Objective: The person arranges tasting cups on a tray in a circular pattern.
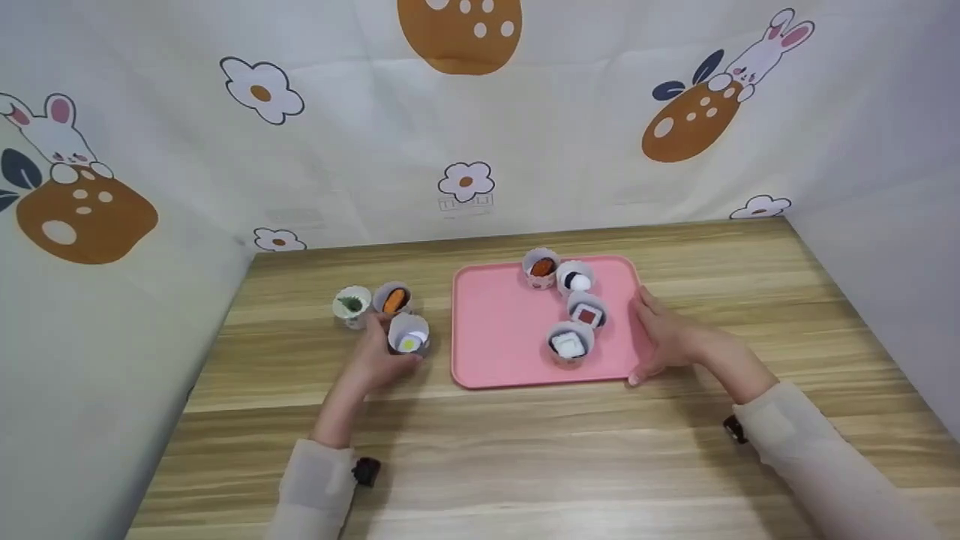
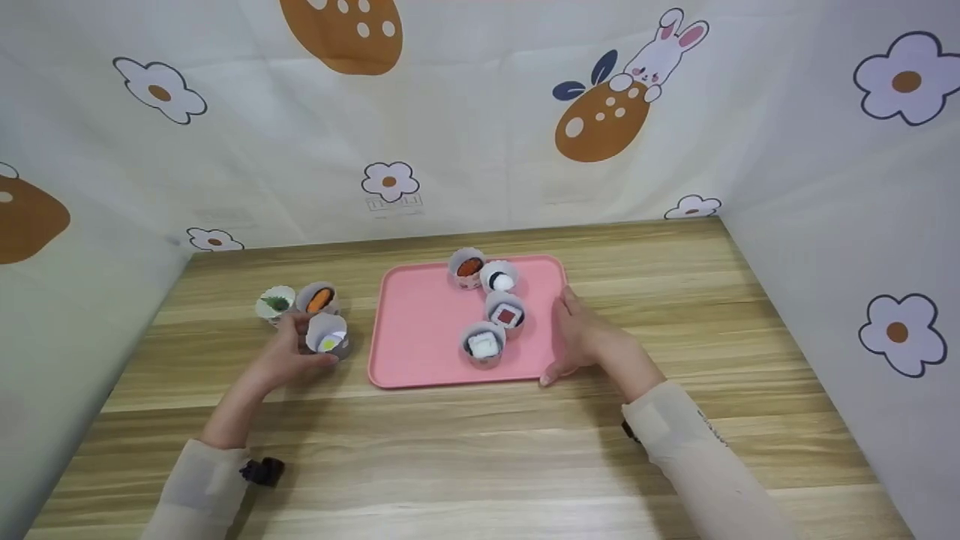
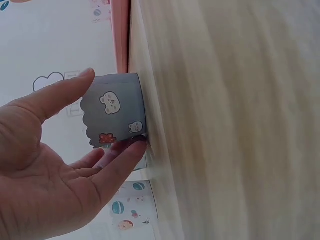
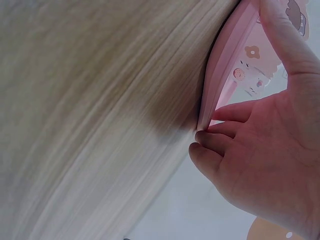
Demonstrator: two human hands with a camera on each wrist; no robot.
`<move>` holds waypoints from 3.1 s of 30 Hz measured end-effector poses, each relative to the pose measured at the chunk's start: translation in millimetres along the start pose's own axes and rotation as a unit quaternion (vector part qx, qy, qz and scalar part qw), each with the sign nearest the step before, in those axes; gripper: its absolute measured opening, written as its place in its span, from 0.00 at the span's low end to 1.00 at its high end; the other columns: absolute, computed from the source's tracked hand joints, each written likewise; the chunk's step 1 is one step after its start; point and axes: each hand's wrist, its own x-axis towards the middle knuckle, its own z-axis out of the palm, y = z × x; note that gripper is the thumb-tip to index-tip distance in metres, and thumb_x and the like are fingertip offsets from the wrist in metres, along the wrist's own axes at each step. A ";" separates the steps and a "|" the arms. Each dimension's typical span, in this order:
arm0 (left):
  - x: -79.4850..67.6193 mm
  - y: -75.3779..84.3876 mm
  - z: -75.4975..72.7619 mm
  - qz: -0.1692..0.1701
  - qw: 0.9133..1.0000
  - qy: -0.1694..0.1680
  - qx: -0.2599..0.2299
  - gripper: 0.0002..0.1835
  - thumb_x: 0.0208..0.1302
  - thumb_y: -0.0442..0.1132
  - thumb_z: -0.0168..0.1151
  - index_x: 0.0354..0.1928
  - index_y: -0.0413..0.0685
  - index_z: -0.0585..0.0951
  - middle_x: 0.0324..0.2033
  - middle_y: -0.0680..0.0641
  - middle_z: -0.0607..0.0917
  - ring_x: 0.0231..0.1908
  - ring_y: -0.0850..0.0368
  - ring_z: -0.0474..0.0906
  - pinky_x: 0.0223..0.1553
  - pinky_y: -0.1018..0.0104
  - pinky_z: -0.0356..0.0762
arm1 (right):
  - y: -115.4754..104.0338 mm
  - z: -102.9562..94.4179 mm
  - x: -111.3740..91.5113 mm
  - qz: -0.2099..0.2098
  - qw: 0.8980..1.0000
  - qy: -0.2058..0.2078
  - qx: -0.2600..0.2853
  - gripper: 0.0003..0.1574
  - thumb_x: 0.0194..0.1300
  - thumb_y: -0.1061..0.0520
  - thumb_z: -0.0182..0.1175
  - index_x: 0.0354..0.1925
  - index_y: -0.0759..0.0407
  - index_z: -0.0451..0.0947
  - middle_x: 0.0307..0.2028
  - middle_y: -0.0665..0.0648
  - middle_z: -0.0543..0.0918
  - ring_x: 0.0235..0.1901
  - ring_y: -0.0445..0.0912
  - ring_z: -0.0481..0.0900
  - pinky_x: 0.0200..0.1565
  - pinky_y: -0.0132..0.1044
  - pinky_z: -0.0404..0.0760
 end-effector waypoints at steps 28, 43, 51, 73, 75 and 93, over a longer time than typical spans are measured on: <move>7.5 25.5 14.7 0.012 0.998 -0.016 0.053 0.39 0.58 0.40 0.73 0.67 0.35 0.64 0.62 0.32 0.75 0.65 0.38 0.70 0.69 0.45 0.66 | -1.1 -0.3 0.1 0.009 1.000 -0.004 -0.009 0.91 0.40 0.29 0.77 0.76 0.74 0.34 0.76 0.76 0.31 0.75 0.72 0.39 0.74 0.63 0.51; 12.2 42.4 32.6 0.018 0.998 -0.037 0.040 0.35 0.56 0.40 0.74 0.62 0.38 0.68 0.59 0.35 0.76 0.63 0.40 0.72 0.69 0.45 0.67 | -0.5 -0.7 1.4 0.010 1.000 -0.003 -0.021 0.91 0.39 0.29 0.77 0.76 0.74 0.35 0.76 0.76 0.31 0.74 0.74 0.41 0.73 0.63 0.52; 15.2 50.5 41.6 0.014 0.997 -0.063 0.031 0.34 0.57 0.40 0.74 0.63 0.40 0.69 0.61 0.37 0.77 0.64 0.42 0.72 0.69 0.47 0.67 | -0.9 -1.1 1.9 0.011 1.000 -0.002 -0.015 0.91 0.38 0.28 0.77 0.76 0.73 0.34 0.76 0.75 0.30 0.75 0.72 0.39 0.74 0.63 0.51; 16.1 74.1 73.7 0.037 0.992 -0.117 0.030 0.34 0.57 0.42 0.74 0.62 0.44 0.68 0.58 0.40 0.78 0.61 0.44 0.74 0.66 0.49 0.71 | -2.9 -1.9 3.2 0.004 1.000 -0.008 -0.020 0.90 0.40 0.31 0.78 0.74 0.78 0.34 0.75 0.79 0.32 0.75 0.73 0.40 0.74 0.62 0.50; 16.0 76.4 76.4 0.042 0.991 -0.121 0.032 0.33 0.57 0.42 0.74 0.61 0.44 0.69 0.57 0.41 0.78 0.60 0.45 0.75 0.65 0.50 0.72 | -4.2 -2.6 3.4 0.004 1.000 -0.007 -0.026 0.91 0.40 0.31 0.78 0.74 0.78 0.34 0.75 0.79 0.32 0.75 0.73 0.40 0.74 0.62 0.50; 15.1 86.5 91.8 0.063 0.986 -0.139 0.068 0.31 0.57 0.45 0.75 0.59 0.47 0.71 0.52 0.45 0.81 0.53 0.51 0.76 0.61 0.52 0.74 | -2.5 -1.6 4.7 -0.002 1.000 0.009 -0.029 0.93 0.37 0.32 0.80 0.75 0.78 0.35 0.76 0.77 0.33 0.74 0.73 0.44 0.73 0.62 0.54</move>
